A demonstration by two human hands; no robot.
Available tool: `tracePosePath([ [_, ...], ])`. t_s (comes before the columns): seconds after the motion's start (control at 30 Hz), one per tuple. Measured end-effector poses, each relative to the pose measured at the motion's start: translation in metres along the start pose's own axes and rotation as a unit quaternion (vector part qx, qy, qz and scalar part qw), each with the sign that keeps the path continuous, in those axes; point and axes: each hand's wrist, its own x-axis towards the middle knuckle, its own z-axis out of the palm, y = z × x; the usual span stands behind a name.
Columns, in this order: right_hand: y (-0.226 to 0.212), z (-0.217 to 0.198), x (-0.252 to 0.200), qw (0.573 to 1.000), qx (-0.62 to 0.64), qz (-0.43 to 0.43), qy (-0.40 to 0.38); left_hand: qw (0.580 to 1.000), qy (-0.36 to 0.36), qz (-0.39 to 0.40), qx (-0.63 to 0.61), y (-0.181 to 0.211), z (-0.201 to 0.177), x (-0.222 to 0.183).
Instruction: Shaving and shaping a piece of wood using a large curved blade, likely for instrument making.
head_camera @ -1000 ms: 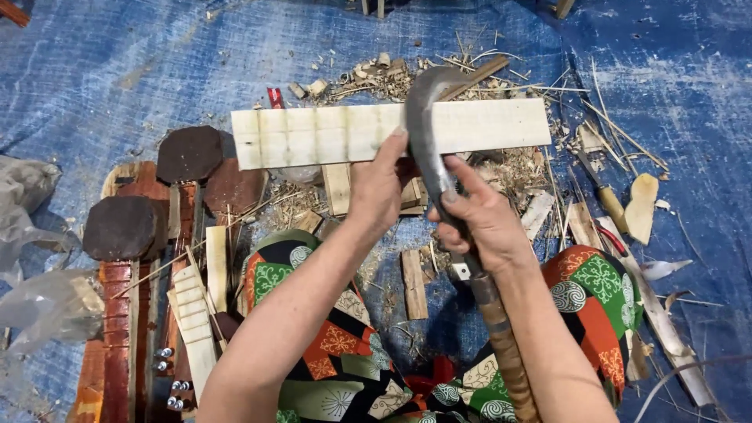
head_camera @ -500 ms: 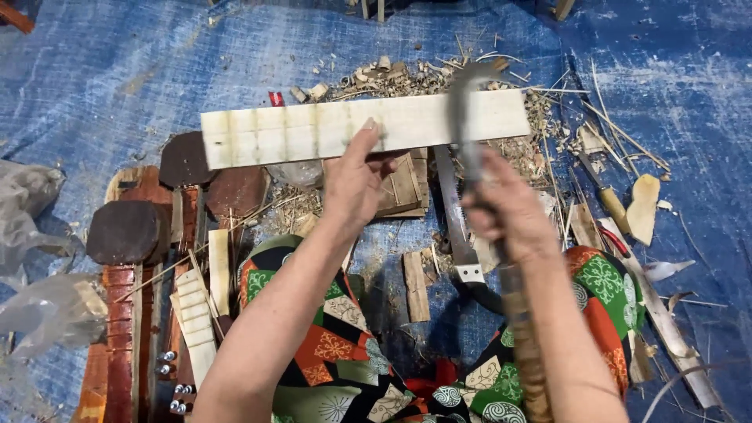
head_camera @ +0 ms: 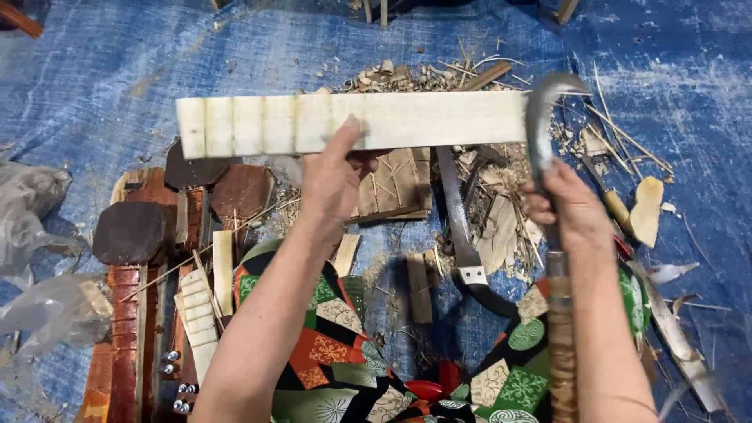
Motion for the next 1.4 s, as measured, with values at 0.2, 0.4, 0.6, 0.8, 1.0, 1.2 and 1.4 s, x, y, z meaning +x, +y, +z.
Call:
tracePosePath([
  [0.2,0.023,0.026,-0.008,1.0,-0.012,0.015,0.007,0.994,-0.045,0.025,0.1,0.011,-0.037,0.019],
  [0.4,0.06,0.048,0.004,0.996,-0.073,0.045,0.031,0.983,-0.071,0.063,0.159,0.008,-0.013,0.027],
  [0.6,0.117,0.053,0.017,0.988,-0.124,0.052,0.072,0.98,-0.081,0.088,0.158,0.0,-0.016,0.028],
  [0.8,0.114,0.063,0.011,0.99,-0.111,0.054,0.061,0.971,-0.108,0.11,0.181,-0.008,-0.019,0.026],
  [1.0,0.108,0.042,0.019,0.992,-0.096,0.05,0.066,0.964,-0.124,0.128,0.195,-0.006,-0.016,0.02],
  [1.2,0.085,0.061,0.001,0.996,-0.062,0.053,0.036,0.967,-0.09,0.139,0.193,-0.018,-0.008,0.025],
  [1.4,0.01,0.084,-0.041,0.998,0.008,0.035,0.049,0.921,-0.086,0.166,0.342,-0.035,-0.006,0.029],
])
